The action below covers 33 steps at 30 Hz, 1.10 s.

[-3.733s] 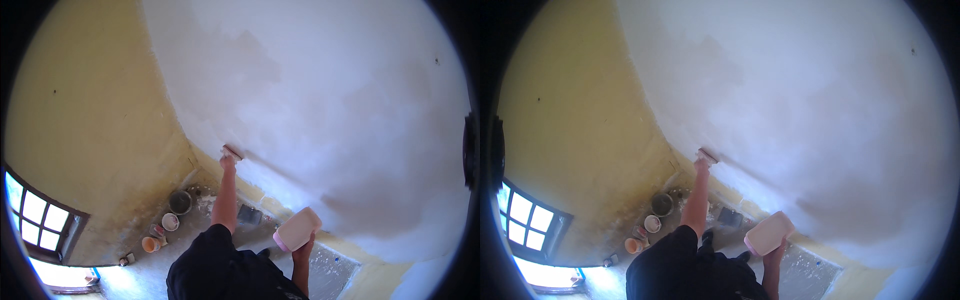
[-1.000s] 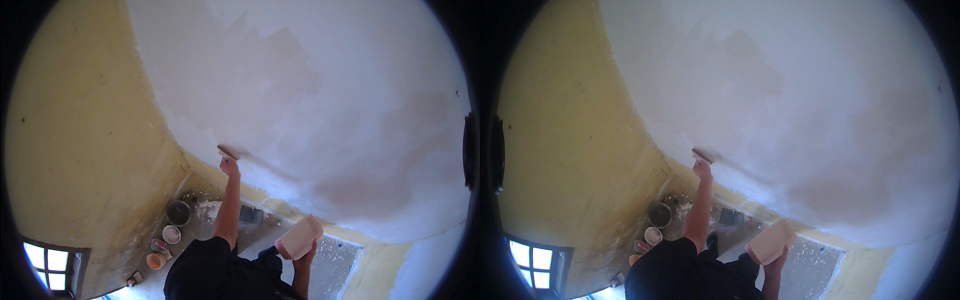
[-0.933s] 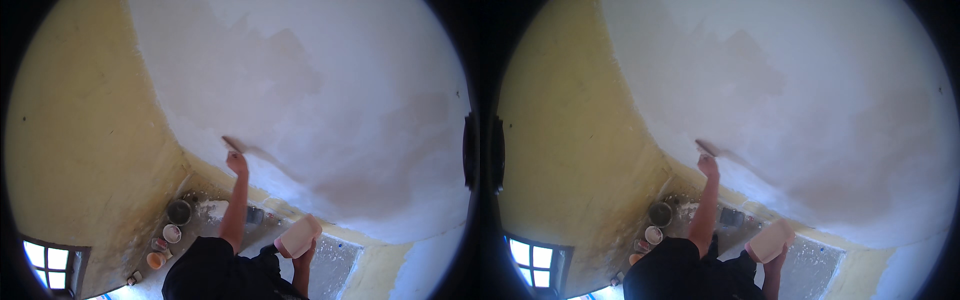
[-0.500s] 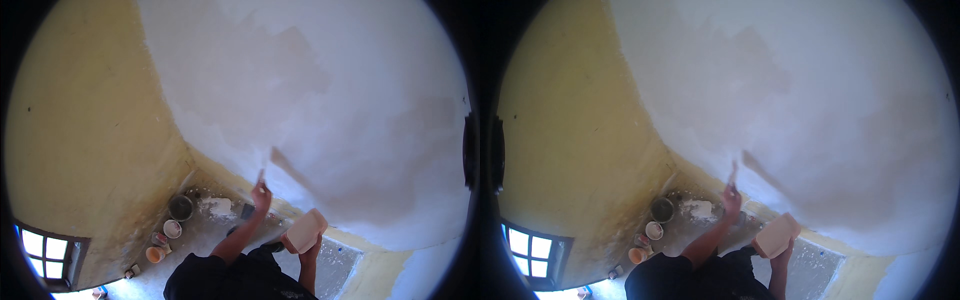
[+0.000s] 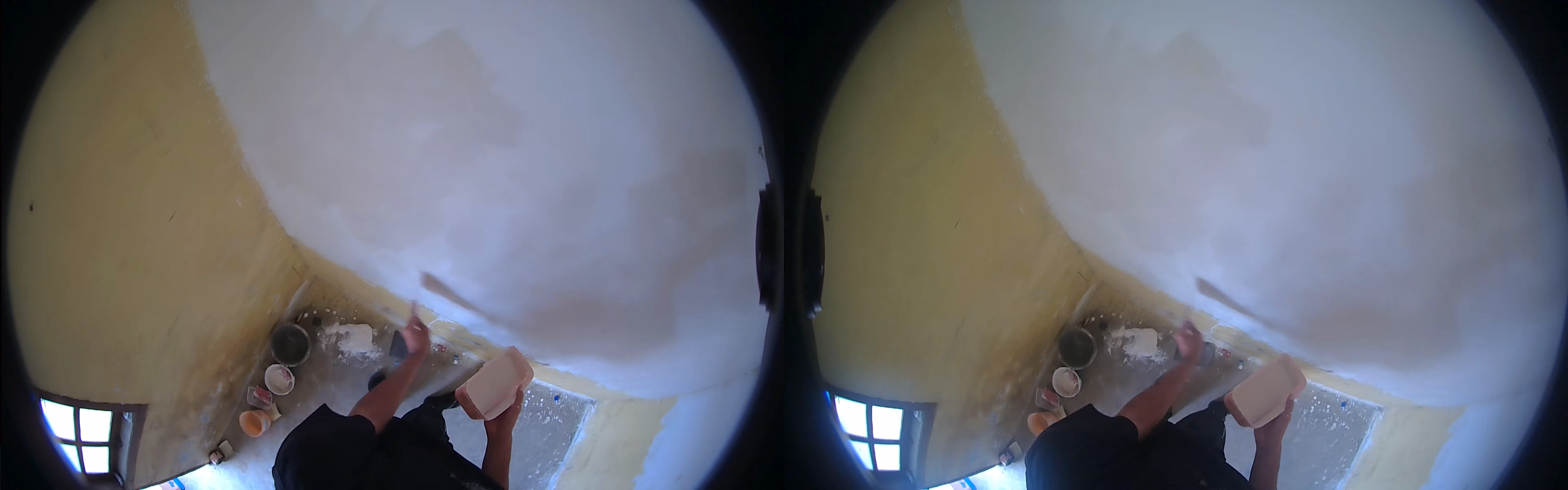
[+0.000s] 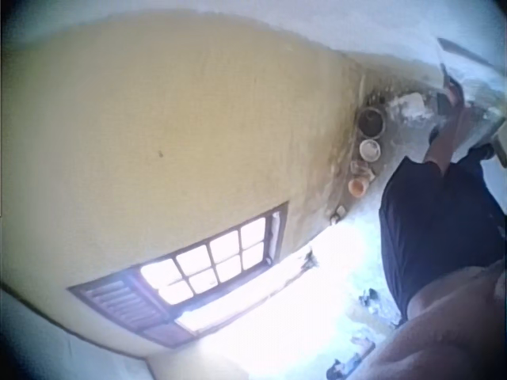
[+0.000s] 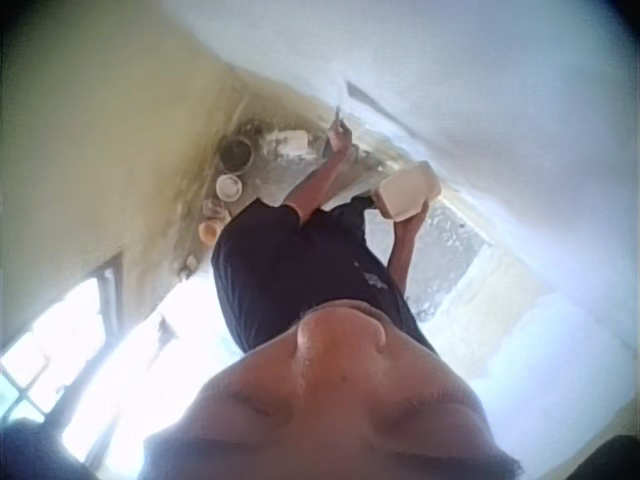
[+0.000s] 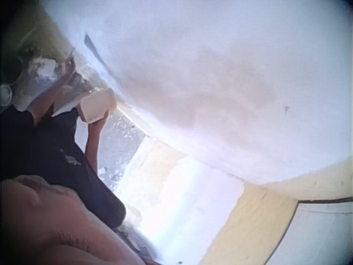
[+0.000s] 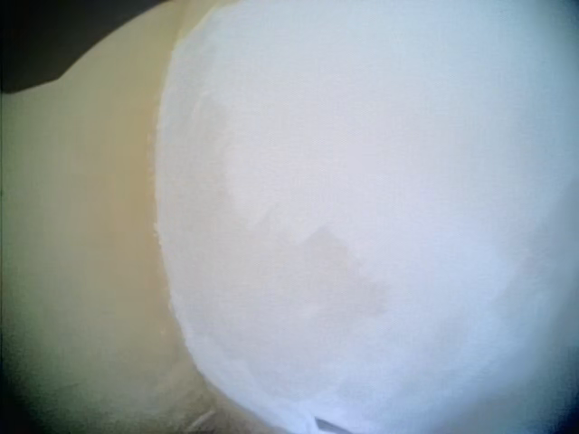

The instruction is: The person applies plaster to a wall and ceiling corner using a putty knife and a plastic container.

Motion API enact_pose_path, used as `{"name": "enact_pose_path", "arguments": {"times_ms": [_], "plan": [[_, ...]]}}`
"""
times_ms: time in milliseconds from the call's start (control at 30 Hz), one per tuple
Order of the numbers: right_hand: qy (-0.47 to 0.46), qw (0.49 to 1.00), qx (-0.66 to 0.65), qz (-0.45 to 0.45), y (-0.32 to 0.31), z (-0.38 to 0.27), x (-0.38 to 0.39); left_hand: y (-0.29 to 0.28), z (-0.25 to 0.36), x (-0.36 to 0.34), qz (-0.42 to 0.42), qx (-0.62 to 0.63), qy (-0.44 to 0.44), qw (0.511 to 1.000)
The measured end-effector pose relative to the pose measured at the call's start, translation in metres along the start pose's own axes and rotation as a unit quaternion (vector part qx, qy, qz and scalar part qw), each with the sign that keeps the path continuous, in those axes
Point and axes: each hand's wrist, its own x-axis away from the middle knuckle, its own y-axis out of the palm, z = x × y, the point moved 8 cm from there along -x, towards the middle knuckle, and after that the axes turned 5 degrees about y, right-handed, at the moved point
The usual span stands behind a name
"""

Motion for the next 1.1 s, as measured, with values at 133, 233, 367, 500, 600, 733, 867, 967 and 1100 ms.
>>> {"name": "enact_pose_path", "arguments": {"times_ms": [133,233,367,500,600,733,867,967,1100], "plan": [[0.009,0.996,0.07,-0.051,0.017,0.011,-0.011,-0.066,-0.096,-0.121,0.258,0.12,-0.105,0.953],[0.025,0.997,0.043,-0.053,0.016,0.021,-0.014,-0.073,-0.069,-0.176,0.232,0.173,-0.186,0.939],[0.012,1.0,0.001,-0.024,0.005,0.011,-0.006,-0.068,0.133,-0.104,0.211,0.169,-0.011,0.963],[0.039,0.998,0.003,-0.054,0.016,0.017,-0.012,-0.076,0.214,-0.047,0.111,0.201,0.067,0.971],[0.04,0.998,0.012,-0.056,0.015,0.017,-0.017,-0.082,0.208,-0.024,0.067,0.224,0.213,0.949],[0.001,0.996,0.082,-0.035,0.003,0.01,-0.019,-0.084,0.11,-0.029,0.091,0.124,0.137,0.979],[0.03,0.999,0.002,-0.03,0.007,0.013,0.001,-0.052,0.049,-0.077,0.128,0.081,-0.08,0.985],[0.026,0.998,0.031,-0.037,0.019,0.018,0.007,0.007,0.068,-0.077,0.181,0.118,-0.021,0.976],[0.018,0.999,0.035,-0.021,-0.004,0.014,0.009,0.054,0.077,0.005,0.055,0.131,0.102,0.985]]}}
